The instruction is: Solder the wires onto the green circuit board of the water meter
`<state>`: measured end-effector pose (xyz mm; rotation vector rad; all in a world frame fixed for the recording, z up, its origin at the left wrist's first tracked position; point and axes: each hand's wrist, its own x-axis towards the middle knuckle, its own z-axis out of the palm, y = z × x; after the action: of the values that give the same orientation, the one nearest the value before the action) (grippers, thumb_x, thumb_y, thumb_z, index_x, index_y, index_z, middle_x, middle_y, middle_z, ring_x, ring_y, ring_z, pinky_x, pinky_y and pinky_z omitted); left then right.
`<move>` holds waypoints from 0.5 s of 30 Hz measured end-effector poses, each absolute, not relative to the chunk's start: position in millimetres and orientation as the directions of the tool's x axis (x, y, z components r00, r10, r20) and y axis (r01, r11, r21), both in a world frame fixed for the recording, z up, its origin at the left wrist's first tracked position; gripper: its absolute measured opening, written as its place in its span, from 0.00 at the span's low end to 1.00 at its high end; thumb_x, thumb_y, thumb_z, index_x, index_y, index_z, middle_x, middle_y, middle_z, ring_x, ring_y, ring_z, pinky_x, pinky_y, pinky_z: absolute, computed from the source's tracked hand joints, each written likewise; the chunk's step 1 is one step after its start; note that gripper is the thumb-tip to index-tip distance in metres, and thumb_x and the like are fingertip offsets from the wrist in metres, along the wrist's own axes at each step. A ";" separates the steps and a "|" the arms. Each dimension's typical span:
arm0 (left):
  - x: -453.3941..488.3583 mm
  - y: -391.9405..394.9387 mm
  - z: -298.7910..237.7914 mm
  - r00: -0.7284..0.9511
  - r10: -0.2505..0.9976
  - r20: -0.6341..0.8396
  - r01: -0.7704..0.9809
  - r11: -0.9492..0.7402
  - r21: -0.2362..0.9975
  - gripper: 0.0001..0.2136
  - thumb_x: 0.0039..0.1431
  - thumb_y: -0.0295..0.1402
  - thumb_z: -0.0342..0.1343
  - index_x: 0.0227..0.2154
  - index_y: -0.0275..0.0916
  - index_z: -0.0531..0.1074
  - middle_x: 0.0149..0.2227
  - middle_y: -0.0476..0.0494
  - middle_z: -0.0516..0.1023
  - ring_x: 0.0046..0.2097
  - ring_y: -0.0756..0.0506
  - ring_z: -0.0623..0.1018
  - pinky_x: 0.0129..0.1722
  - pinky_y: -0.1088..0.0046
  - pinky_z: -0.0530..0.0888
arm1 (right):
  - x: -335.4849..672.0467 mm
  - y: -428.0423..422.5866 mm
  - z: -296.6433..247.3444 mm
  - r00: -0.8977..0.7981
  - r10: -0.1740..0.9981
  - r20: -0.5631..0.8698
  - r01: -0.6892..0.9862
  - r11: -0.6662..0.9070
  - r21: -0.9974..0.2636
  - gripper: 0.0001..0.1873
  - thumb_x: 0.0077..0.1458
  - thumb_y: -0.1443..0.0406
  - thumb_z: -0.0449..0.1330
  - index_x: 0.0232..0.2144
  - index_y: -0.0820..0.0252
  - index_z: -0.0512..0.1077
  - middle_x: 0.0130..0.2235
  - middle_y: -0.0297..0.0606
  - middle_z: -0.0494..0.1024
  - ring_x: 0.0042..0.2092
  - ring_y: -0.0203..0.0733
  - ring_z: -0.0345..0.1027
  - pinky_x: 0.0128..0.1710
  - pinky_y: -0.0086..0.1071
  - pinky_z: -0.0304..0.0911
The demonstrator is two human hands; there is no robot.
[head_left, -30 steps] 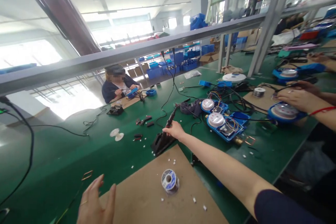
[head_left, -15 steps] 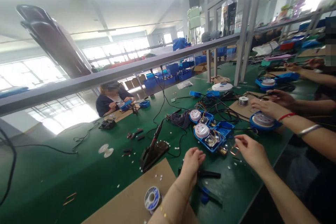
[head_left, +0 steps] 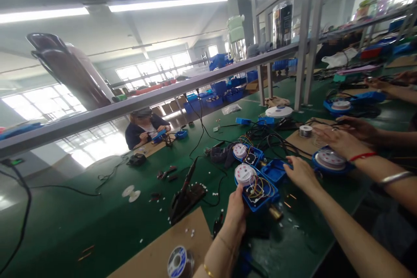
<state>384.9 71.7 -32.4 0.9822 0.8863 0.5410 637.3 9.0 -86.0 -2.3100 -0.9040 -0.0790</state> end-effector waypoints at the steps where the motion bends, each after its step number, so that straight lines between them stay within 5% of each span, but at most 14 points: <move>1: 374.1 71.2 -27.1 0.543 0.755 -0.369 -0.028 0.455 0.890 0.20 0.61 0.49 0.55 0.36 0.33 0.75 0.34 0.36 0.82 0.39 0.41 0.81 0.35 0.70 0.73 | 638.4 8.7 -87.1 0.755 0.594 0.278 0.632 -0.545 -0.551 0.14 0.62 0.62 0.59 0.47 0.64 0.71 0.44 0.41 0.75 0.46 0.41 0.70 0.51 0.42 0.66; 5: 331.3 73.8 -6.6 0.506 0.811 -0.293 -0.096 0.391 0.915 0.26 0.46 0.53 0.66 0.37 0.33 0.78 0.37 0.38 0.84 0.42 0.38 0.81 0.41 0.68 0.76 | 637.4 18.9 -83.9 0.737 0.616 0.279 0.645 -0.516 -0.564 0.15 0.63 0.61 0.57 0.49 0.64 0.69 0.45 0.41 0.75 0.44 0.40 0.70 0.49 0.39 0.66; 10: 299.9 77.5 3.8 0.377 0.877 -0.298 -0.157 0.377 0.913 0.22 0.51 0.48 0.65 0.42 0.35 0.80 0.39 0.38 0.84 0.46 0.37 0.82 0.49 0.63 0.76 | 615.2 45.6 -69.6 0.721 0.647 0.248 0.655 -0.519 -0.549 0.15 0.61 0.60 0.59 0.47 0.63 0.69 0.44 0.41 0.74 0.46 0.42 0.69 0.48 0.40 0.65; 15: 294.7 80.0 -4.7 0.384 0.861 -0.333 -0.154 0.416 0.896 0.23 0.54 0.48 0.63 0.45 0.35 0.79 0.39 0.36 0.84 0.48 0.35 0.82 0.51 0.59 0.76 | 578.8 80.4 -57.3 0.680 0.689 0.251 0.698 -0.504 -0.510 0.52 0.39 0.55 0.73 0.63 0.61 0.57 0.59 0.55 0.65 0.59 0.61 0.60 0.55 0.49 0.60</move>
<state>294.7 80.0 -4.7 0.9075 0.9487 0.7749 578.8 80.4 -57.3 -2.3046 -1.0625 -0.0199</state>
